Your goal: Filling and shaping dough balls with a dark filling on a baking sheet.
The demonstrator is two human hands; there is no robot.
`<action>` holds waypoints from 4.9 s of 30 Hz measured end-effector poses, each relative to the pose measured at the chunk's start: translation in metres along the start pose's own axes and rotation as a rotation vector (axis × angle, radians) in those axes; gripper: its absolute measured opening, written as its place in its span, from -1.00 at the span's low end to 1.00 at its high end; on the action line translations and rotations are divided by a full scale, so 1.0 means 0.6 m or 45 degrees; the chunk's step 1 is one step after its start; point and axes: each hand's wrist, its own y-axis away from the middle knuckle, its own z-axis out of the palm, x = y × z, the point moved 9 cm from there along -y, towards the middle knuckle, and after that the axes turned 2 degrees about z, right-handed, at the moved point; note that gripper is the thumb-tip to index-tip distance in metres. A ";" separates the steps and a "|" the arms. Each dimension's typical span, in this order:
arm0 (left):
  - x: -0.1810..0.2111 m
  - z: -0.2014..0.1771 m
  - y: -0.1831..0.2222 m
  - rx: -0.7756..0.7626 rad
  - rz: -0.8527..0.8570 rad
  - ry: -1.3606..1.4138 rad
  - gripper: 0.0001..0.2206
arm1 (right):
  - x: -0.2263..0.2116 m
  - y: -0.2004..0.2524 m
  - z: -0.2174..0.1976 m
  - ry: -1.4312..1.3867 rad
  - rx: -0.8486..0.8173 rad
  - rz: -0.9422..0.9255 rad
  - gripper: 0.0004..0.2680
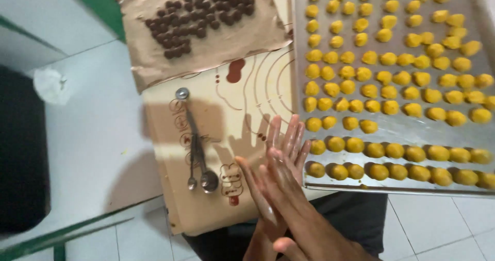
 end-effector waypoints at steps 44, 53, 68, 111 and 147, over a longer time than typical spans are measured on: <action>0.073 0.012 0.028 0.083 0.180 -0.574 -0.11 | 0.011 0.020 0.035 0.024 -0.038 -0.028 -0.37; -0.017 -0.020 0.048 0.190 0.032 -0.245 -0.19 | 0.038 -0.014 -0.030 0.204 0.175 0.048 -0.41; -0.005 -0.006 0.008 0.035 0.044 -0.340 -0.14 | 0.012 -0.028 -0.030 0.282 0.159 0.008 -0.43; -0.040 0.006 -0.017 0.040 -0.073 -0.066 -0.17 | 0.021 -0.063 -0.078 0.511 0.255 0.069 -0.44; -0.124 0.057 -0.024 -0.200 -0.424 0.147 -0.16 | 0.092 0.103 -0.037 0.987 0.274 0.120 -0.54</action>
